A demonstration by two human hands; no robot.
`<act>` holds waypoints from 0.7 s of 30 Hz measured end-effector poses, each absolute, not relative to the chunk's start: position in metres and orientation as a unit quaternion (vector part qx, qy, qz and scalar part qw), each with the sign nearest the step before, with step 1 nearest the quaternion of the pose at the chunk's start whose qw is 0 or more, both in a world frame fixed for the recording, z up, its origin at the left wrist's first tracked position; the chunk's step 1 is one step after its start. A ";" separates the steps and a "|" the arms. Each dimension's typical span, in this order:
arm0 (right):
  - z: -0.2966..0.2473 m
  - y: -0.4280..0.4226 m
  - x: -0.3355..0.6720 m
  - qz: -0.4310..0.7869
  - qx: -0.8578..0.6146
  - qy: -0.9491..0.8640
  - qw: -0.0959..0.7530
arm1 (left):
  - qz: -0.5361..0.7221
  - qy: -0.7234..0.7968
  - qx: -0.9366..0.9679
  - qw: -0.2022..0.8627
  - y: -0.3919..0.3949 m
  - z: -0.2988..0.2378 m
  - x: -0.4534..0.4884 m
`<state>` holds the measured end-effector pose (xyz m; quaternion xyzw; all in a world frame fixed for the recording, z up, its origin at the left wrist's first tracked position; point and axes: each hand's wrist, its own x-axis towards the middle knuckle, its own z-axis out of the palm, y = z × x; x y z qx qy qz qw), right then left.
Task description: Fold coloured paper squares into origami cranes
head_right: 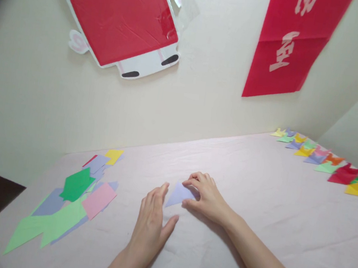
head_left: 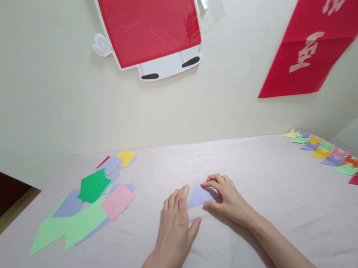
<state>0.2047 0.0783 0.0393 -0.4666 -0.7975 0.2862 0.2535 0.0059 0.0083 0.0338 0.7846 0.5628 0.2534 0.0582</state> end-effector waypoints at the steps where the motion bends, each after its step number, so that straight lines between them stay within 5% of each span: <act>1: 0.040 0.077 0.203 0.287 -0.456 -0.802 0.257 | 0.261 0.563 0.780 0.084 0.012 0.033 0.009; 7: 0.042 0.074 0.202 0.305 -0.399 -0.815 0.288 | 0.291 0.549 0.770 0.148 0.016 0.032 0.011; 15: 0.039 0.079 0.206 0.177 -0.386 -0.857 0.290 | 0.203 0.530 0.820 0.069 0.011 0.032 0.005; 21: 0.055 0.074 0.214 0.210 -0.359 -0.884 0.214 | 0.183 0.527 0.829 0.023 0.002 0.029 0.009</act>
